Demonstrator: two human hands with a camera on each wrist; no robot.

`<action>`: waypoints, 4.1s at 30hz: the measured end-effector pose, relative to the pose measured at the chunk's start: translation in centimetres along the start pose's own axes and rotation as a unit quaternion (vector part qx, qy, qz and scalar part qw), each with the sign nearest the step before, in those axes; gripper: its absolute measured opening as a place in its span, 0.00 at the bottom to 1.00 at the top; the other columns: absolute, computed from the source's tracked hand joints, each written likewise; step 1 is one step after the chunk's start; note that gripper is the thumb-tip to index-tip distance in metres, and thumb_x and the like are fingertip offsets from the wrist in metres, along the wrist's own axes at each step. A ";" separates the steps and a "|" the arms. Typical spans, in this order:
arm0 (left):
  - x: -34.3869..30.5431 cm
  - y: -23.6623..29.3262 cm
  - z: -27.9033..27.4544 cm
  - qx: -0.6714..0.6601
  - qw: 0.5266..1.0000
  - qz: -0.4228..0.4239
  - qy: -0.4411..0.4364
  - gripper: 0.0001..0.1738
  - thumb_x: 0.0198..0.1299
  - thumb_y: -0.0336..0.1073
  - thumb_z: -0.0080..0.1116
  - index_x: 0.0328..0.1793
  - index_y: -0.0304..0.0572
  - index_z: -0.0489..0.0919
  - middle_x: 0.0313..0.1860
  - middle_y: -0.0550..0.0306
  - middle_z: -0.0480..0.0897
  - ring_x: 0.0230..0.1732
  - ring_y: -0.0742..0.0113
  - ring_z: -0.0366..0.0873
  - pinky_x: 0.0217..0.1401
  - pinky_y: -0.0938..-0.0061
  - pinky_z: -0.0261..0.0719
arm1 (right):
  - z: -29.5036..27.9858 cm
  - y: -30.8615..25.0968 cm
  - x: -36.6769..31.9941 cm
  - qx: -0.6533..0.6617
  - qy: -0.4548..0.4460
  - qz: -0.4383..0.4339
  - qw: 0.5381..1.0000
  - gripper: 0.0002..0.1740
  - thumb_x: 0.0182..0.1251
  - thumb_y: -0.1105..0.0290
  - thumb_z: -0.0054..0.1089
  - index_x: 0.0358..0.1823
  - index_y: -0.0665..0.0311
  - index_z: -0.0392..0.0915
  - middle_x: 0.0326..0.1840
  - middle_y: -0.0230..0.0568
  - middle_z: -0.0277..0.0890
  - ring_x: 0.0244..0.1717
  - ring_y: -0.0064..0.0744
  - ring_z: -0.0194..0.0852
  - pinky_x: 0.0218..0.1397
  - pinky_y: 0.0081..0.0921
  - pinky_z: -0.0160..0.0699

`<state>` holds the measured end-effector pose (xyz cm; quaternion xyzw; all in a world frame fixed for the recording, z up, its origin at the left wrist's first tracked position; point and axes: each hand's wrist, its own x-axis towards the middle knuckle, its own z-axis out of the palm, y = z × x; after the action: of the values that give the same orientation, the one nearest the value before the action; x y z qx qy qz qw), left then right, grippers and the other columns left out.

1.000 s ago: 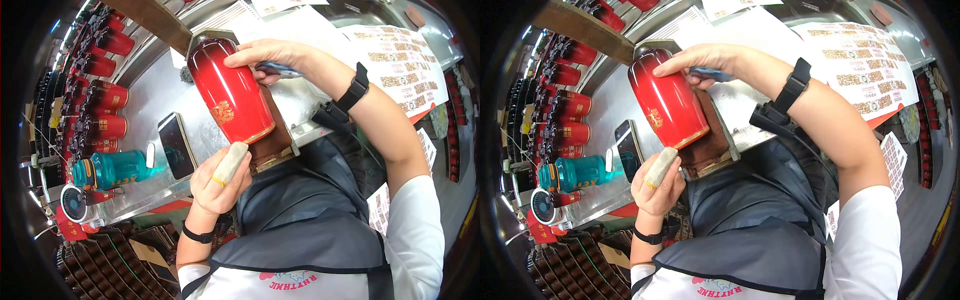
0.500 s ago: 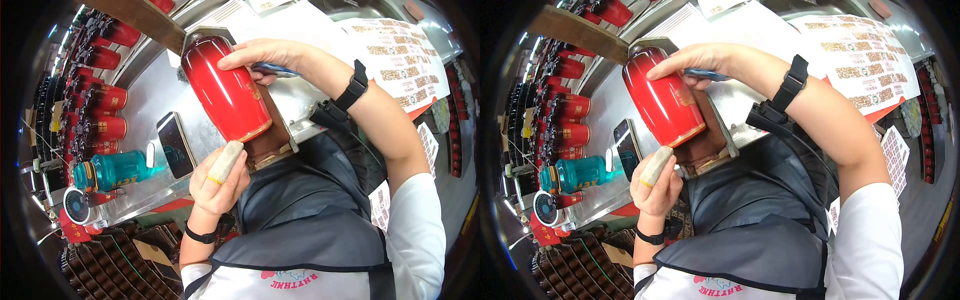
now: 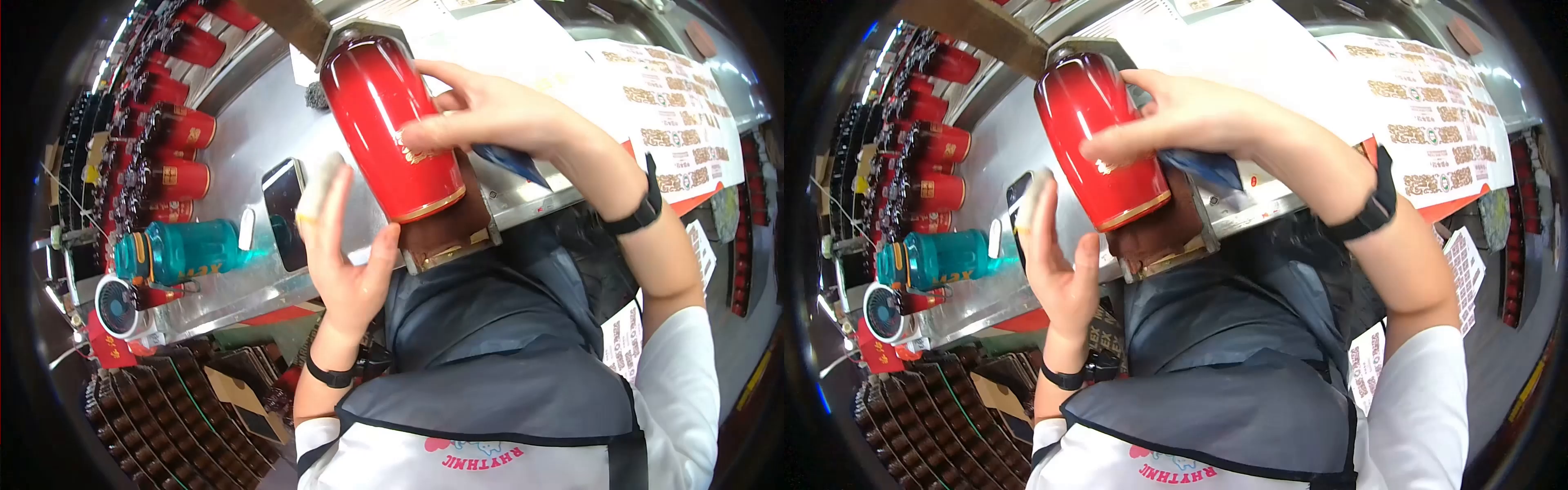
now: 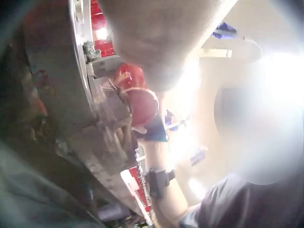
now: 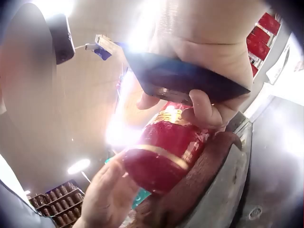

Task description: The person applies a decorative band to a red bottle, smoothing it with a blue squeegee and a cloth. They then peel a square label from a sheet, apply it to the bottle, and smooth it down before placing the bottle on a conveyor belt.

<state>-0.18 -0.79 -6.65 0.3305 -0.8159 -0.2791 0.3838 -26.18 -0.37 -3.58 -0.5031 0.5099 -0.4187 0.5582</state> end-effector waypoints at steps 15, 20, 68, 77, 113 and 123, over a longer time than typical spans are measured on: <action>1.2 0.3 2.6 -0.399 0.908 -0.126 -0.035 0.48 0.67 0.26 0.62 0.85 0.29 0.43 0.86 0.42 0.45 0.84 0.54 0.51 0.84 0.59 0.55 | 2.9 1.4 -2.7 0.027 0.037 -0.047 0.998 0.66 0.52 0.68 0.83 0.83 0.71 0.40 0.59 0.48 0.75 0.35 0.15 0.70 0.40 0.14 0.73; 0.9 0.2 2.7 -0.409 0.906 -0.107 -0.035 0.48 0.67 0.24 0.60 0.85 0.30 0.42 0.86 0.42 0.45 0.84 0.54 0.52 0.82 0.61 0.57 | 2.8 1.2 -2.9 0.027 0.048 -0.033 0.998 0.66 0.50 0.69 0.84 0.84 0.68 0.42 0.58 0.45 0.76 0.32 0.13 0.68 0.39 0.13 0.71; -1.7 -1.9 3.8 -0.271 0.955 -0.101 0.066 0.38 0.67 0.44 0.66 0.79 0.35 0.67 0.55 0.51 0.77 0.55 0.61 0.71 0.65 0.69 0.67 | 2.5 2.4 -3.3 0.059 0.018 -0.036 0.997 0.66 0.49 0.79 0.80 0.85 0.60 0.41 0.78 0.51 0.60 0.34 0.15 0.68 0.44 0.17 0.73; -2.6 -0.9 1.8 -0.203 0.971 -0.100 0.071 0.26 0.69 0.35 0.60 0.72 0.35 0.74 0.55 0.48 0.80 0.53 0.58 0.76 0.60 0.69 0.73 | 2.4 2.7 -3.2 0.074 0.016 -0.030 0.997 0.67 0.48 0.78 0.81 0.86 0.60 0.41 0.79 0.52 0.59 0.33 0.14 0.69 0.41 0.16 0.74; -3.1 0.8 1.5 0.123 0.967 0.221 0.023 0.18 0.51 0.25 0.66 0.51 0.38 0.88 0.56 0.51 0.82 0.61 0.50 0.80 0.59 0.63 0.87 | 2.5 2.6 -3.1 0.035 0.024 -0.039 0.998 0.69 0.46 0.75 0.83 0.86 0.59 0.42 0.68 0.43 0.69 0.31 0.14 0.67 0.43 0.15 0.73; -4.2 0.1 1.3 0.099 0.984 0.145 0.010 0.22 0.55 0.26 0.64 0.59 0.33 0.84 0.66 0.44 0.79 0.64 0.45 0.78 0.63 0.59 0.84 | 2.3 2.8 -3.1 0.030 0.026 -0.036 0.999 0.69 0.45 0.76 0.83 0.86 0.59 0.42 0.71 0.45 0.68 0.31 0.14 0.67 0.43 0.17 0.74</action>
<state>0.78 2.69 -9.10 0.2482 -0.8747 -0.1346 0.3938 -24.39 3.37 -5.99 -0.4934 0.4928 -0.4663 0.5443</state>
